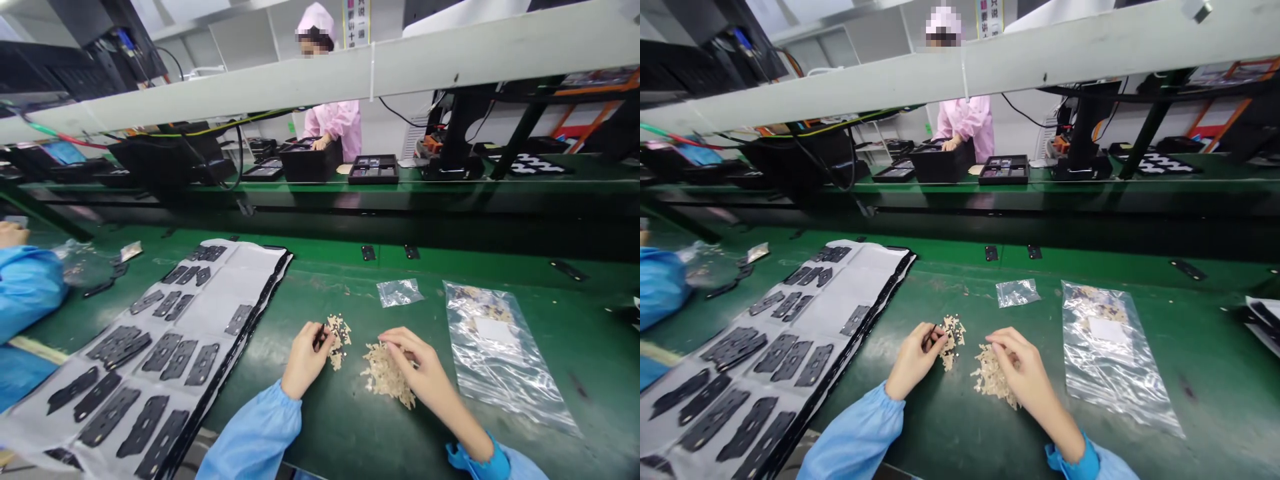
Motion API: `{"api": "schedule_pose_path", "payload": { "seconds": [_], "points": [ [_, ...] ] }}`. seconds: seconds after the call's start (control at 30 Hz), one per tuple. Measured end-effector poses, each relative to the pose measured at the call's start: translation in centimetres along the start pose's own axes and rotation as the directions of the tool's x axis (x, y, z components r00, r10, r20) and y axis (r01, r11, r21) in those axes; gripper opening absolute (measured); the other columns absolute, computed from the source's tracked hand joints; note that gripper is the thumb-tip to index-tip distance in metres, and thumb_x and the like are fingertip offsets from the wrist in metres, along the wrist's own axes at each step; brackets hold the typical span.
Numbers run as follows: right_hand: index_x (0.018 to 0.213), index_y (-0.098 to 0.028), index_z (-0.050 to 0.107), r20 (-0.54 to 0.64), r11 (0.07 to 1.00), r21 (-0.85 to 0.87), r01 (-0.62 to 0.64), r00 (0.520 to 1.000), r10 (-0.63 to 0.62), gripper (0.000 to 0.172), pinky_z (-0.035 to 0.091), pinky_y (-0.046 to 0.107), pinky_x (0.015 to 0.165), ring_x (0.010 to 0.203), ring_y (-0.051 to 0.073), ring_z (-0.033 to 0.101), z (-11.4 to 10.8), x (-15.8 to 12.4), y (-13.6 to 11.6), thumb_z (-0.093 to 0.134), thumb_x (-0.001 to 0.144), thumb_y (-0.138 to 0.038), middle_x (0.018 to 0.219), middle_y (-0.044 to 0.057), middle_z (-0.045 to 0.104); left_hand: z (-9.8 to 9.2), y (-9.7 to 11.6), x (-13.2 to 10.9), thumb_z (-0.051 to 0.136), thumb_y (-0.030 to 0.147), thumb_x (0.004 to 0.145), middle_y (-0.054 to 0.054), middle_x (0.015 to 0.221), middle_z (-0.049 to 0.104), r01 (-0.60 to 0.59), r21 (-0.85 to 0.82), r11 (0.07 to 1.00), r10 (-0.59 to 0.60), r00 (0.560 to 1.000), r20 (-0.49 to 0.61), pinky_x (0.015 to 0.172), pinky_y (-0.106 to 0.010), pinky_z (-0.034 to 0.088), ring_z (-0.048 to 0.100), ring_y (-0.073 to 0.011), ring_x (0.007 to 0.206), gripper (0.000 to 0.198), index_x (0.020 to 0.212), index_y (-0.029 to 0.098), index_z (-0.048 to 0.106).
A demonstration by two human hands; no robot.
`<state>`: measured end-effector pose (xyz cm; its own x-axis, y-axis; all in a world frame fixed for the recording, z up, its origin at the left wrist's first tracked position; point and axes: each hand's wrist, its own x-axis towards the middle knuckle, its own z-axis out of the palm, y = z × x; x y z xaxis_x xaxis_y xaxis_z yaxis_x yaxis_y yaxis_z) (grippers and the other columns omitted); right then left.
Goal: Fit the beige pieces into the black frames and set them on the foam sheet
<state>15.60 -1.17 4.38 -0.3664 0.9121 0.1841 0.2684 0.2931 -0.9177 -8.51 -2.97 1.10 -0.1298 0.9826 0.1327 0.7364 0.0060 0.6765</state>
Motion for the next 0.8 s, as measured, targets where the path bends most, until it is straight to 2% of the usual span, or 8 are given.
{"api": "schedule_pose_path", "payload": {
  "seconds": [0.1, 0.2, 0.4, 0.53, 0.67, 0.73, 0.8],
  "points": [
    [0.096, -0.019, 0.067, 0.016, 1.0, -0.009, 0.0, 1.0, 0.0, 0.026, 0.05, 0.025, 0.06, 0.082, 0.018, 0.06, 0.2, -0.1, 0.1, 0.043, 0.092, -0.03, 0.096, 0.009, 0.062, 0.2, -0.5, 0.9, 0.057, 0.034, 0.08, -0.001, 0.072, 0.054, -0.069, 0.158, 0.985, 0.065, 0.997, 0.031, 0.058, -0.026, 0.041, 0.054, -0.016, 0.063, 0.017, 0.074, 0.019, 0.055],
    [0.096, -0.019, 0.067, 0.003, 1.0, -0.027, 0.002, 1.0, -0.002, 0.027, 0.049, 0.025, 0.061, 0.081, 0.018, 0.061, 0.1, -0.1, 0.0, 0.043, 0.092, -0.031, 0.095, 0.009, 0.062, 0.1, -0.6, 1.2, 0.054, 0.03, 0.083, -0.002, 0.07, 0.054, -0.09, 0.204, 0.975, 0.08, 0.995, 0.053, 0.059, -0.027, 0.041, 0.056, -0.0175, 0.065, 0.015, 0.073, 0.019, 0.056],
    [0.096, -0.019, 0.067, 0.005, 0.999, -0.042, 0.001, 1.0, 0.0, 0.027, 0.048, 0.025, 0.06, 0.077, 0.018, 0.061, 0.1, -0.1, 0.0, 0.043, 0.092, -0.031, 0.093, 0.009, 0.064, 0.1, -0.6, 0.8, 0.057, 0.035, 0.081, -0.002, 0.08, 0.056, -0.115, 0.144, 0.983, 0.106, 0.992, 0.073, 0.064, -0.028, 0.043, 0.057, -0.0174, 0.072, 0.014, 0.082, 0.021, 0.057],
    [0.096, -0.019, 0.066, 0.0, 0.998, -0.059, 0.01, 1.0, -0.01, 0.026, 0.047, 0.025, 0.059, 0.078, 0.018, 0.061, 0.1, -0.2, 0.1, 0.042, 0.093, -0.03, 0.093, 0.008, 0.064, 0.2, -1.0, 1.3, 0.059, 0.032, 0.079, -0.001, 0.077, 0.057, -0.077, 0.093, 0.993, 0.066, 0.991, 0.118, 0.061, -0.026, 0.044, 0.056, -0.0158, 0.067, 0.012, 0.081, 0.02, 0.059],
    [0.096, -0.019, 0.065, 0.008, 0.995, -0.096, 0.018, 1.0, -0.018, 0.027, 0.046, 0.025, 0.059, 0.078, 0.018, 0.061, 0.0, -0.2, 0.2, 0.04, 0.094, -0.029, 0.092, 0.008, 0.064, -0.2, -1.0, 1.7, 0.056, 0.029, 0.08, -0.002, 0.077, 0.059, -0.109, 0.081, 0.991, 0.097, 0.986, 0.138, 0.06, -0.025, 0.044, 0.057, -0.0152, 0.067, 0.011, 0.079, 0.02, 0.061],
    [0.097, -0.02, 0.065, 0.024, 0.987, -0.154, 0.049, 0.999, -0.045, 0.027, 0.047, 0.027, 0.064, 0.079, 0.019, 0.061, 0.3, -0.4, 0.0, 0.039, 0.094, -0.027, 0.091, 0.008, 0.064, -0.5, -0.9, 1.6, 0.052, 0.027, 0.083, -0.002, 0.076, 0.06, -0.125, 0.081, 0.989, 0.114, 0.986, 0.123, 0.061, -0.025, 0.043, 0.057, -0.0153, 0.068, 0.014, 0.078, 0.02, 0.062],
    [0.098, -0.02, 0.064, 0.087, 0.965, -0.235, 0.119, 0.991, -0.101, 0.026, 0.047, 0.03, 0.071, 0.082, 0.02, 0.06, 1.1, -0.6, -0.5, 0.038, 0.094, -0.023, 0.09, 0.007, 0.065, -0.7, -0.9, 1.4, 0.047, 0.026, 0.085, -0.002, 0.074, 0.059, -0.13, 0.085, 0.988, 0.122, 0.988, 0.092, 0.062, -0.025, 0.042, 0.057, -0.0154, 0.068, 0.019, 0.075, 0.02, 0.062]
  ]
}}
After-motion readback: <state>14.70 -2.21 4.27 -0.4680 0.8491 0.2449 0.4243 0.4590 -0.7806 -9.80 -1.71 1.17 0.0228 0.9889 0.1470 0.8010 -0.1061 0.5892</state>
